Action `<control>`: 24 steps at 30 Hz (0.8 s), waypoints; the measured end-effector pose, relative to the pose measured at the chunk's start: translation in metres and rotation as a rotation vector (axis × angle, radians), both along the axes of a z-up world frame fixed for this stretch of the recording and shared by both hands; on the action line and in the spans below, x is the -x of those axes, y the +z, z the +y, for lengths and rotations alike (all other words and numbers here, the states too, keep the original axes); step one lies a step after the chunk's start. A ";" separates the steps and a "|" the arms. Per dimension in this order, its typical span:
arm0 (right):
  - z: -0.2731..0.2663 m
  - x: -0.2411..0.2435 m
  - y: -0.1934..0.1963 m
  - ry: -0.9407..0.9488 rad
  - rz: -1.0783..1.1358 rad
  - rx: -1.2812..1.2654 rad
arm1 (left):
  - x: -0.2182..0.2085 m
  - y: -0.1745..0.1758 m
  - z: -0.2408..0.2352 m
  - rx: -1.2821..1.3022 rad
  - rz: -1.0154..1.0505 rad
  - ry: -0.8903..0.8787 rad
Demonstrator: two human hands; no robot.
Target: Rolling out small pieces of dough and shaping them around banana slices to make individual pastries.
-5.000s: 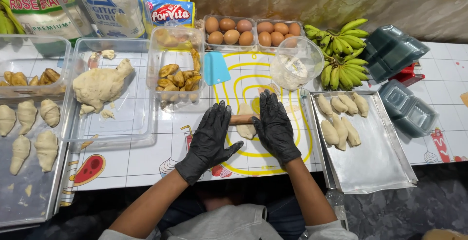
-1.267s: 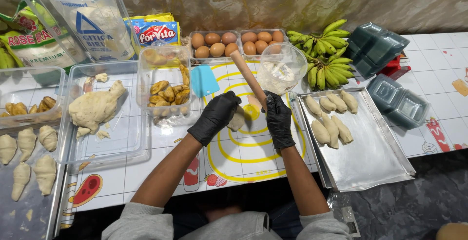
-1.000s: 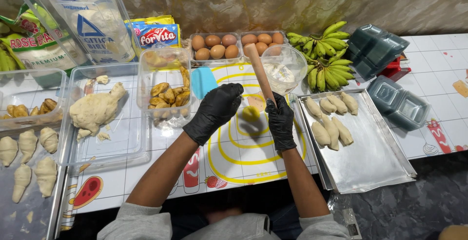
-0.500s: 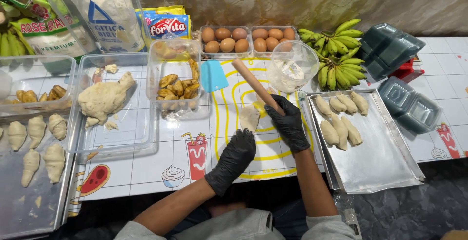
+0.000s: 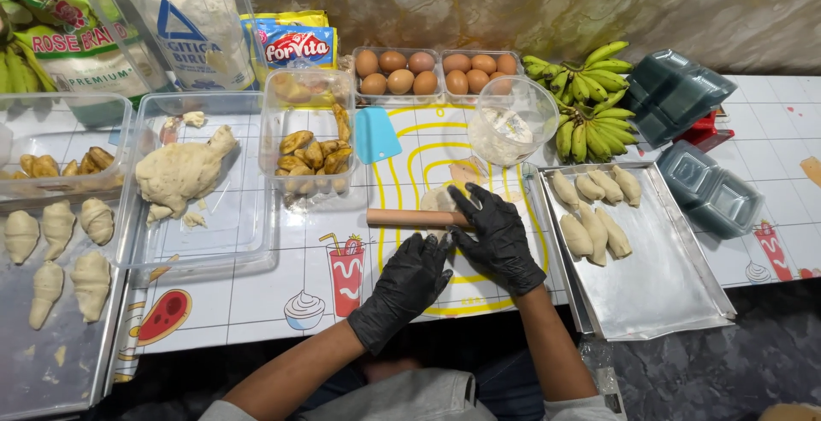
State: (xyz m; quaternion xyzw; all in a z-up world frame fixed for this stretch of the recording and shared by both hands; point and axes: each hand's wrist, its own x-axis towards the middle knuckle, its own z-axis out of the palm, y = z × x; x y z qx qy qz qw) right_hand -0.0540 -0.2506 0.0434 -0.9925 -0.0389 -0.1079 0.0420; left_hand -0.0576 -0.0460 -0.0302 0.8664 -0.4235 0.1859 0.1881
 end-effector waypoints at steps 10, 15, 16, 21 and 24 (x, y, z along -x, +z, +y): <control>0.025 -0.061 -0.036 -0.020 -0.024 -0.044 | 0.011 0.021 0.007 0.041 0.192 -0.055; 0.018 -0.095 -0.031 0.021 -0.113 -0.136 | 0.013 0.018 0.005 0.247 0.182 -0.113; 0.016 -0.100 -0.032 0.016 -0.113 -0.132 | 0.013 0.018 0.005 0.250 0.183 -0.119; 0.019 -0.088 -0.033 0.070 -0.013 -0.076 | 0.017 0.015 0.004 0.180 0.201 -0.075; 0.021 -0.074 -0.045 0.043 -0.069 -0.036 | 0.018 0.015 0.007 0.202 0.210 -0.096</control>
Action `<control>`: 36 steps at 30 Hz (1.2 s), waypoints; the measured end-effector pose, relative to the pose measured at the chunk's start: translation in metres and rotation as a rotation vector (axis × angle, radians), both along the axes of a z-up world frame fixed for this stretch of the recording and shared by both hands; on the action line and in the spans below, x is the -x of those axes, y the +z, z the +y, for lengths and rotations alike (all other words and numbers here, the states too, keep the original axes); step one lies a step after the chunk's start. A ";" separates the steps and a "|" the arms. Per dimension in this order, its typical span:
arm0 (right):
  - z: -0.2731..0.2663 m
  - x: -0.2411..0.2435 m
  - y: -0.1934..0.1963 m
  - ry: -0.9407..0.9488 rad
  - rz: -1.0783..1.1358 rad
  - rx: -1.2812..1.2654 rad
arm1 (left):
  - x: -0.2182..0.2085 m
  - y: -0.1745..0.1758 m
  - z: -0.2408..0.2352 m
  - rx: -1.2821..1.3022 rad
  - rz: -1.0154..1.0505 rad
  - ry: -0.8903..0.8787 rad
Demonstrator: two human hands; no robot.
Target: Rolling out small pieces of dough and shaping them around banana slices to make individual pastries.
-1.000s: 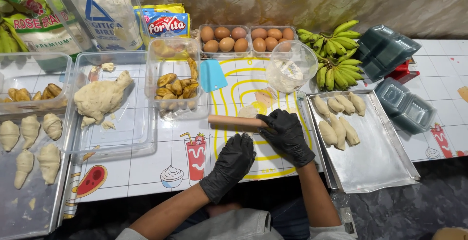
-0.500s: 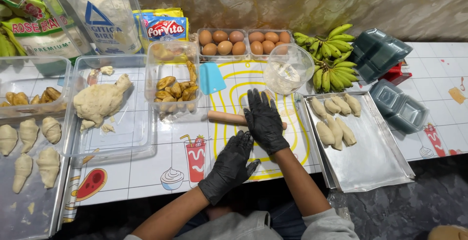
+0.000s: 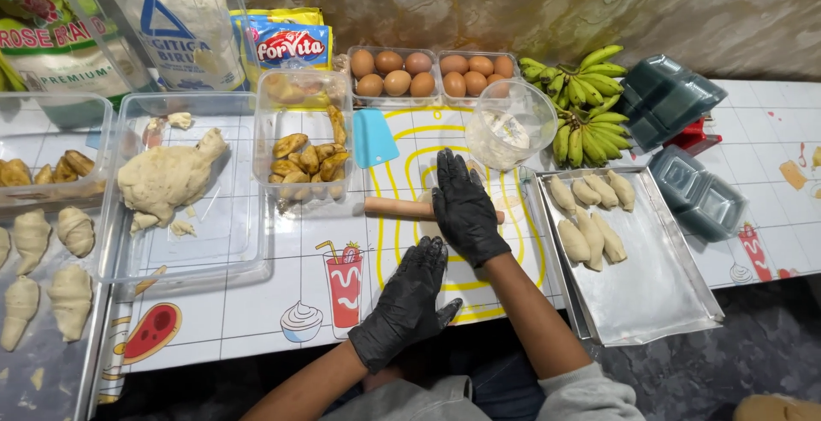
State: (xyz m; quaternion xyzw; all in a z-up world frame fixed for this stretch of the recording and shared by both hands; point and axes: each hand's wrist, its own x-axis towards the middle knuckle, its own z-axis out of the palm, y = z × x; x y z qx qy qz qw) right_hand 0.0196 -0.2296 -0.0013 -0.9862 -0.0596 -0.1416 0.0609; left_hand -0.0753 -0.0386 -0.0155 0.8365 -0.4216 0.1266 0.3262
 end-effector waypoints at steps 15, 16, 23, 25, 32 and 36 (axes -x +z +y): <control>-0.025 -0.085 -0.015 -0.114 0.186 -0.037 | 0.002 0.007 0.000 0.059 -0.024 -0.001; -0.026 -0.089 -0.017 -0.113 0.173 -0.040 | 0.001 0.004 0.000 0.057 -0.036 -0.001; 0.015 -0.031 0.015 -0.062 0.069 -0.082 | 0.001 0.009 0.005 0.048 0.033 -0.018; 0.009 -0.034 0.007 -0.045 -0.040 0.032 | 0.002 0.011 0.000 0.072 0.066 -0.007; -0.019 -0.099 -0.021 -0.129 -0.083 -0.154 | 0.002 0.010 0.003 0.047 -0.031 -0.019; 0.023 -0.048 0.019 -0.073 0.061 -0.125 | 0.003 0.006 0.003 0.093 0.020 -0.021</control>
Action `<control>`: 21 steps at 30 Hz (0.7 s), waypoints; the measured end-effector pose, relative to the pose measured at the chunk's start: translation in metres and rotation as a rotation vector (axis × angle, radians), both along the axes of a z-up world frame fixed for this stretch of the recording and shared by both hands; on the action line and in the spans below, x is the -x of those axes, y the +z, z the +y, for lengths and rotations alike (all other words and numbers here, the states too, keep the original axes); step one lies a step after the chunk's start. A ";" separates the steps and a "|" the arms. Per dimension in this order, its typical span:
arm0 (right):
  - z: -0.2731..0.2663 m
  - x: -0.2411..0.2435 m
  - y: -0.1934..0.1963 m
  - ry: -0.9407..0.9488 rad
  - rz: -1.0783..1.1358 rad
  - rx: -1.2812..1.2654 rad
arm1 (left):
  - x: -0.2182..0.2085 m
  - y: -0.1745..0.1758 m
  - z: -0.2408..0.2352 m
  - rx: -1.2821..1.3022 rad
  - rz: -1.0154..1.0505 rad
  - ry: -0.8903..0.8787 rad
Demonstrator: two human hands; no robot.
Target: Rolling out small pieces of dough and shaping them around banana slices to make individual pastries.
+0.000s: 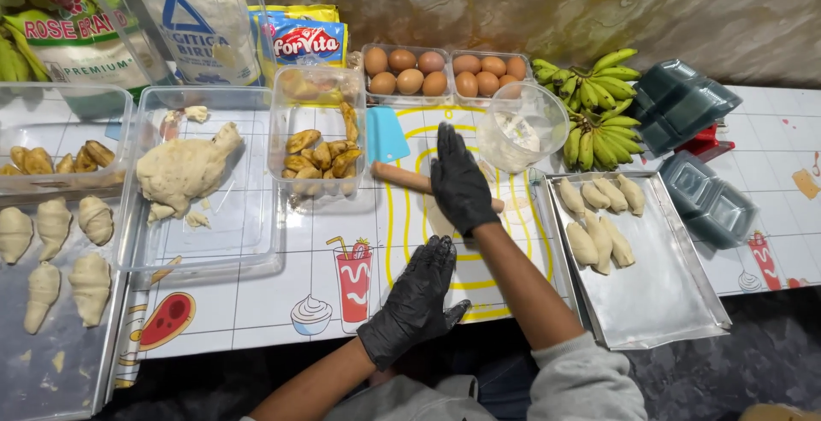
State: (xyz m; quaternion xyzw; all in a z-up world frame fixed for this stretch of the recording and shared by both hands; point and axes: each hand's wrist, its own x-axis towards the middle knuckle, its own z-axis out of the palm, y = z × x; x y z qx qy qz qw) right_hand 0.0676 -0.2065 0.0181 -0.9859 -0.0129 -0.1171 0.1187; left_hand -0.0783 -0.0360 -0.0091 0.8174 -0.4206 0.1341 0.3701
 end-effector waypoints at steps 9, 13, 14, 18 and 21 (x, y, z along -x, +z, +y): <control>-0.027 -0.062 -0.030 -0.034 -0.100 -0.079 | -0.001 0.006 0.001 -0.040 -0.010 -0.003; -0.012 -0.039 -0.011 -0.040 0.140 -0.298 | 0.001 0.010 0.003 0.009 0.002 -0.015; -0.003 -0.023 -0.007 0.006 0.089 -0.139 | 0.001 0.011 0.003 0.003 0.017 -0.011; 0.012 -0.009 0.002 0.027 0.000 0.098 | -0.001 0.011 0.005 -0.028 0.077 -0.020; -0.010 -0.053 0.015 -0.023 0.156 -0.056 | -0.001 0.002 0.002 -0.072 -0.032 0.004</control>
